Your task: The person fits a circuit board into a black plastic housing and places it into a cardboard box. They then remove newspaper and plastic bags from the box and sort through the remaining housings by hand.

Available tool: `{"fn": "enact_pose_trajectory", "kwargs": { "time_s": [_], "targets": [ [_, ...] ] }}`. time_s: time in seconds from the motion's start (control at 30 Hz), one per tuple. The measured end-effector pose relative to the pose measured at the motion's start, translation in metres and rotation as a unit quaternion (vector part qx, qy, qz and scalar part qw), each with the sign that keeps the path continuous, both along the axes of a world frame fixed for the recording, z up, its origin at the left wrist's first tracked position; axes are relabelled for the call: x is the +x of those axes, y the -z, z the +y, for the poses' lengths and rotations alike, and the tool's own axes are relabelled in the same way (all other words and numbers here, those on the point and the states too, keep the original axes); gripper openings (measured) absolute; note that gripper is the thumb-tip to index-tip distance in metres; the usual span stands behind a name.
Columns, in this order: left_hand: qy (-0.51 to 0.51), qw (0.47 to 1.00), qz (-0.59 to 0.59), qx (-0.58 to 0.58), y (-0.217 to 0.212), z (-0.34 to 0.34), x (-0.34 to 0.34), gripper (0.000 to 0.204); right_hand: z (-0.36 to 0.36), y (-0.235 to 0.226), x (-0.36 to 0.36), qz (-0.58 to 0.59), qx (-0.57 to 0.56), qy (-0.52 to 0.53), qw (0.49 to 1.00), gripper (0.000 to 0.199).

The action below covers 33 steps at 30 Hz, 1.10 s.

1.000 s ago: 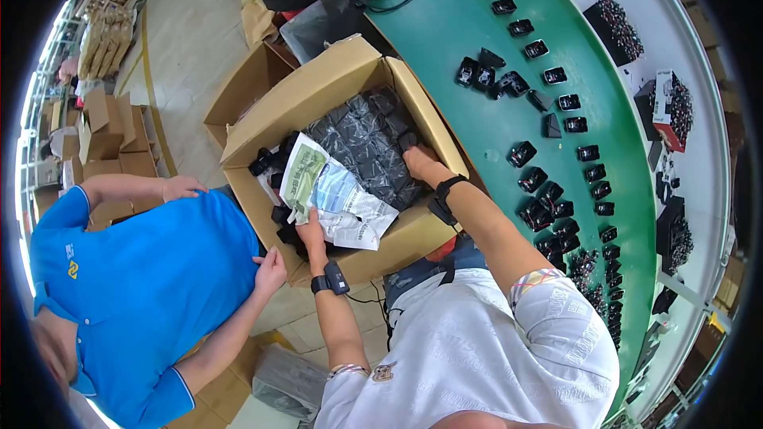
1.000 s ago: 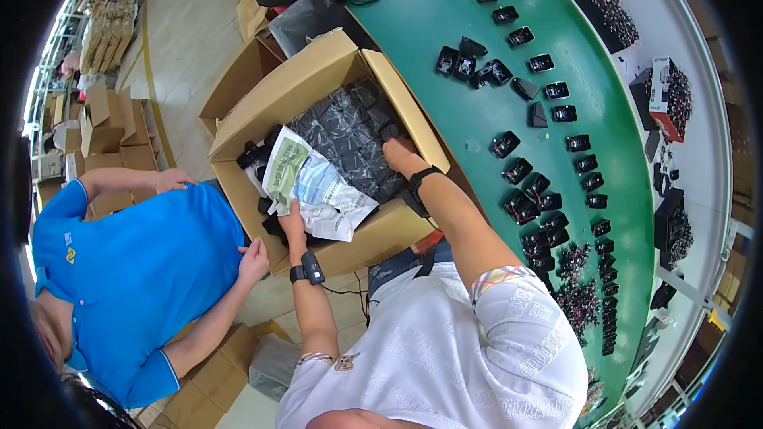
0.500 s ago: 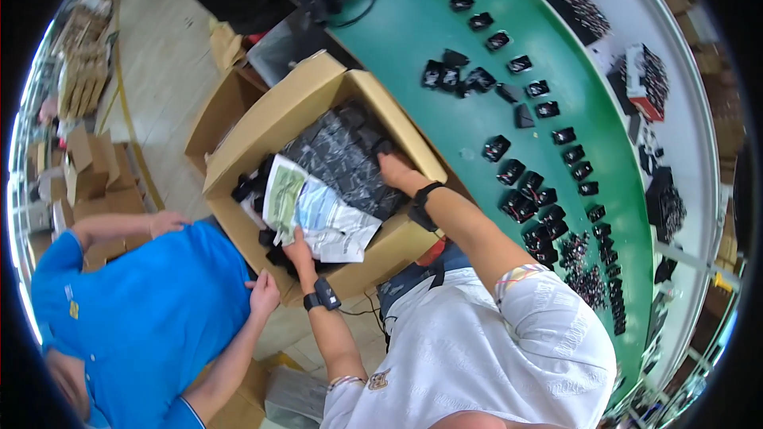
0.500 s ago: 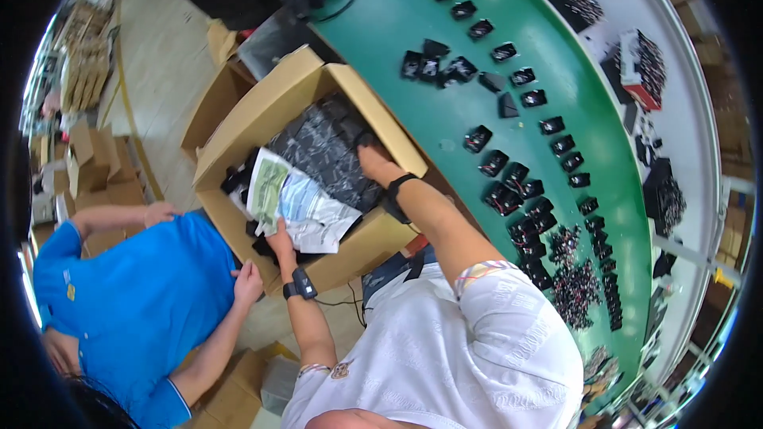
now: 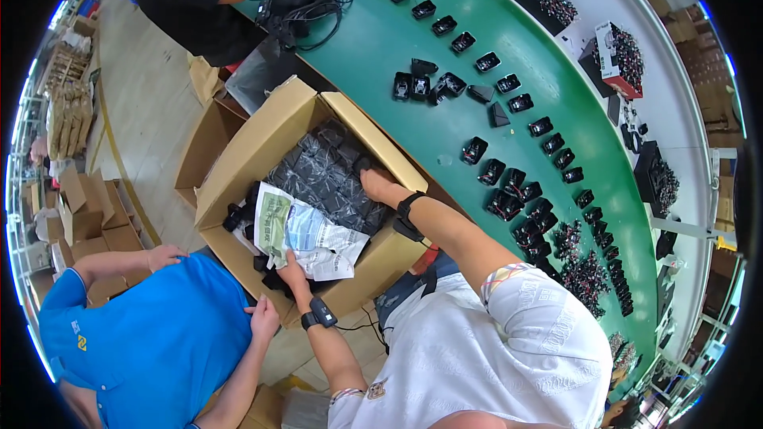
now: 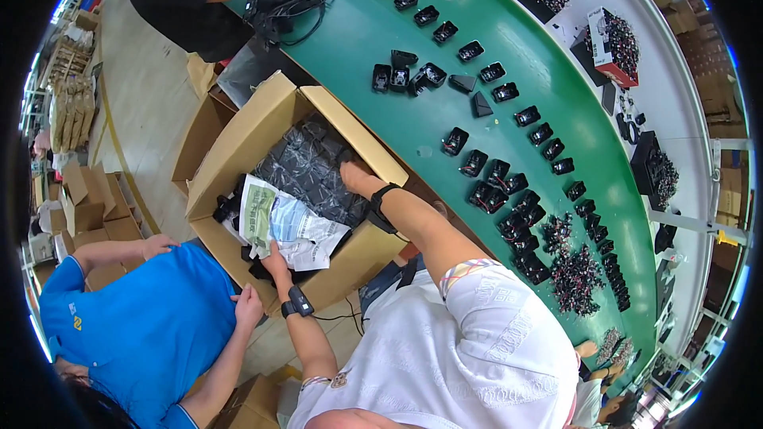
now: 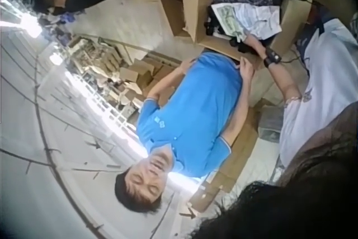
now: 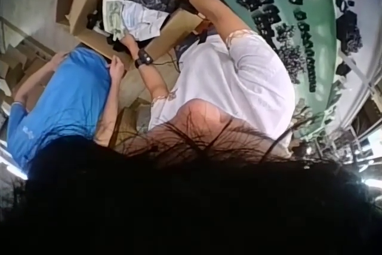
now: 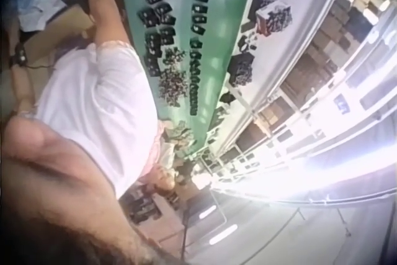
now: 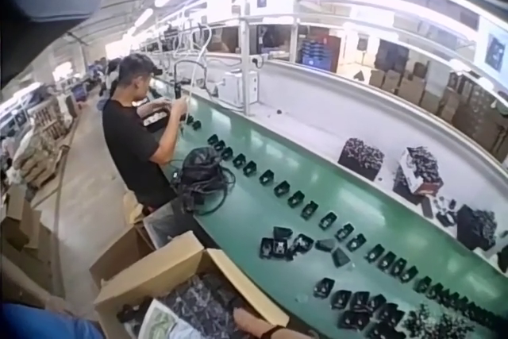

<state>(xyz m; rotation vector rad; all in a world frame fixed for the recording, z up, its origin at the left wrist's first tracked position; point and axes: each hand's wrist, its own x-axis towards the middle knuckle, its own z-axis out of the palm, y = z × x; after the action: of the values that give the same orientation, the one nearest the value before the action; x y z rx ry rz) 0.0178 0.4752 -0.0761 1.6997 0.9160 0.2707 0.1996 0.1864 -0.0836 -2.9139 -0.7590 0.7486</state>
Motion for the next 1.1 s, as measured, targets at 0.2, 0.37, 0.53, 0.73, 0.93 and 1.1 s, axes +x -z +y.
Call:
{"fn": "enact_pose_trajectory", "kwargs": {
  "time_s": [0.2, 0.37, 0.53, 0.73, 0.93, 1.1],
  "targets": [
    [0.035, 0.999, -0.009, 0.006, -0.009, -0.018, 0.025, 0.035, -0.025, 0.023, 0.008, -0.070, 0.257, 0.200, 0.943, 0.019],
    [0.003, 1.000, -0.012, 0.016, -0.008, -0.007, 0.007, 0.033, -0.008, -0.001, -0.006, -0.113, 0.367, 0.189, 0.904, 0.017],
    [-0.004, 1.000, -0.018, 0.015, -0.007, -0.010, 0.013, 0.031, -0.019, 0.005, -0.002, -0.011, 0.415, 0.312, 0.854, 0.017],
    [-0.007, 1.000, -0.005, 0.019, 0.005, -0.003, 0.004, 0.031, -0.019, 0.007, -0.004, 0.177, 0.421, 0.389, 0.800, 0.016],
    [-0.015, 1.000, 0.011, 0.007, -0.002, -0.008, 0.008, 0.031, -0.021, 0.019, -0.013, 0.028, 0.324, 0.267, 0.907, 0.019],
    [-0.026, 0.999, 0.026, 0.009, 0.003, -0.002, -0.003, 0.031, 0.013, -0.031, -0.021, -0.042, 0.280, 0.022, 0.959, 0.044]
  ]
}}
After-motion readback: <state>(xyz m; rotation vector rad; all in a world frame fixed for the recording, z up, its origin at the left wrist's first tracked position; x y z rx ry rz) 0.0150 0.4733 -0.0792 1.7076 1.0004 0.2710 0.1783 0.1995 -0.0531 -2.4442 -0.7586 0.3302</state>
